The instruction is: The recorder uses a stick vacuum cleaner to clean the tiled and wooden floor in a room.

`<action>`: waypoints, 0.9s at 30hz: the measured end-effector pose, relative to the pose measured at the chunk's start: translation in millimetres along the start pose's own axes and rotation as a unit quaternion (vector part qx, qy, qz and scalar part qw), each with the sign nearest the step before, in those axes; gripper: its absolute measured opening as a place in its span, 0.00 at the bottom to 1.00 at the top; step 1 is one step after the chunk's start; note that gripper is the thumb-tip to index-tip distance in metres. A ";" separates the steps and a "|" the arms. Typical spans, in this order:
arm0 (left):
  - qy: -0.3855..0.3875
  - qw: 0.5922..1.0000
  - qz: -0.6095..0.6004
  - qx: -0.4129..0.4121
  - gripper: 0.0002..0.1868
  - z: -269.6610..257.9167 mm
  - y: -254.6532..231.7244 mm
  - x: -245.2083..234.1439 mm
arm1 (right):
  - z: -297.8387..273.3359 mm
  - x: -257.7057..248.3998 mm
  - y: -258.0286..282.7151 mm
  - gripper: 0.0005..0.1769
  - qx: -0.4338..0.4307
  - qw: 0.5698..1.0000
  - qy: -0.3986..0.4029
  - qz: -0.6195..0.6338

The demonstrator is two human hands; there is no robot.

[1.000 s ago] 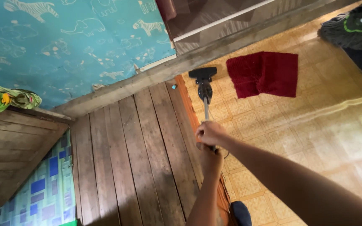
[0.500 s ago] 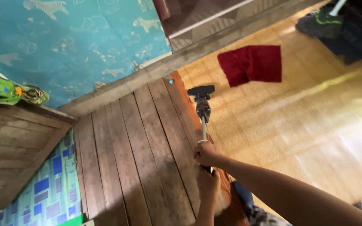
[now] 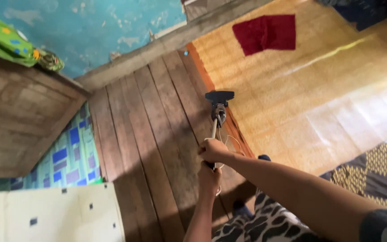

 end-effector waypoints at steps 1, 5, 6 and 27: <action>0.010 1.000 0.012 -0.001 0.22 -10.4 -2.5 -7.8 | -6.8 7.8 -1.9 0.09 0.014 1.000 0.004 0.008; 0.095 0.992 0.041 -0.072 0.23 -65.6 -49.0 -63.9 | -41.1 35.1 0.4 0.09 0.033 0.999 0.014 0.011; 0.097 0.992 0.038 -0.073 0.23 -78.5 -39.0 -60.7 | -54.6 41.4 -2.2 0.09 0.036 0.999 0.015 0.009; 0.001 0.992 0.075 -0.106 0.16 -302.0 33.3 -74.9 | -346.0 106.0 -74.2 0.29 -0.157 0.984 -0.027 0.075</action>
Point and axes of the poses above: each hand's wrist, its own z-axis towards the middle knuckle, its own x-axis out of the palm, y = z × x, the point moved 6 cm from there along z, towards the middle knuckle, and after that the axes turned 14 degrees about x, right-handed, at the moved point
